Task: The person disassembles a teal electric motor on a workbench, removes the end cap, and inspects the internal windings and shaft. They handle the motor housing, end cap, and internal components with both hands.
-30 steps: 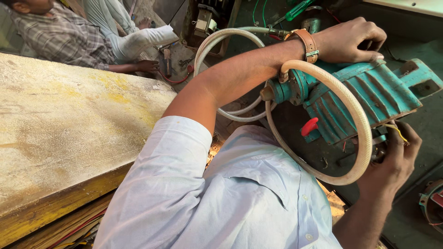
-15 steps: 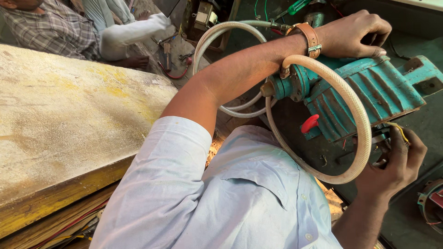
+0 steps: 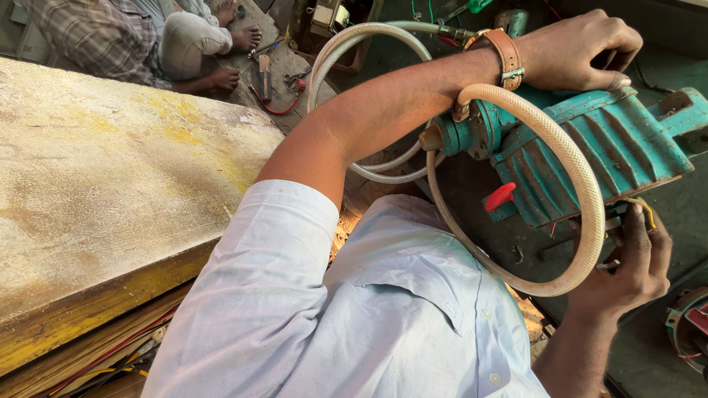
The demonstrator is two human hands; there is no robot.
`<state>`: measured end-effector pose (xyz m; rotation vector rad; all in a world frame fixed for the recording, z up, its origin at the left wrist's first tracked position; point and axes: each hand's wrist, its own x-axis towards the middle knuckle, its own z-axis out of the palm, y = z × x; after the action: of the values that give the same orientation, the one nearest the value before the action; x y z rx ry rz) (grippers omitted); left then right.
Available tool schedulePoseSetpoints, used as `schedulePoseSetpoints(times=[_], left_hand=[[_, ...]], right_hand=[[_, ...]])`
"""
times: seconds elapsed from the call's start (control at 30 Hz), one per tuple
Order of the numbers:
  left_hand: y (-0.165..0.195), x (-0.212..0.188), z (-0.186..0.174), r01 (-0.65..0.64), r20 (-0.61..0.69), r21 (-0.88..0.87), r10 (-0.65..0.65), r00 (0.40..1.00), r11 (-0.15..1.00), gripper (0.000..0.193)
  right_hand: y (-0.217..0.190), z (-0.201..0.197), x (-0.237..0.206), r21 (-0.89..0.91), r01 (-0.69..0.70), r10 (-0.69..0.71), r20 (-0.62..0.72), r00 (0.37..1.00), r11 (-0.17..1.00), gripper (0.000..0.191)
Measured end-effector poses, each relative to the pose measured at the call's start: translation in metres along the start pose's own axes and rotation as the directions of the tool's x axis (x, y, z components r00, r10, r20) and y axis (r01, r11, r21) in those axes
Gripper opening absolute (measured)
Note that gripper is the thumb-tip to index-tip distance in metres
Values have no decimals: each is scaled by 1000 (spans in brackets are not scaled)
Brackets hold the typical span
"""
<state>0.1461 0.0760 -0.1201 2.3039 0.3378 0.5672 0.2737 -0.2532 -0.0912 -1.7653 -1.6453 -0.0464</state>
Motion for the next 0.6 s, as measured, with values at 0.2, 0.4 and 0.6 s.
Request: schedulePoseSetpoints(times=[0.2,0.4,0.6], left_hand=[[1,-1,0,21,9,0,-21,1000,1000,35],[1,-2,-1,-179,-52,41,181,982,983,23],[-2,-7,-1,-27,97,-54,32,995,998,30]], right_hand=[[-22,-8,15,-114,116,-117,3,993,987,49],[-32,-9,23,8,-82,82,-5,997,997,33],[-25,-20,18,126,-165,165,11,986,978,51]])
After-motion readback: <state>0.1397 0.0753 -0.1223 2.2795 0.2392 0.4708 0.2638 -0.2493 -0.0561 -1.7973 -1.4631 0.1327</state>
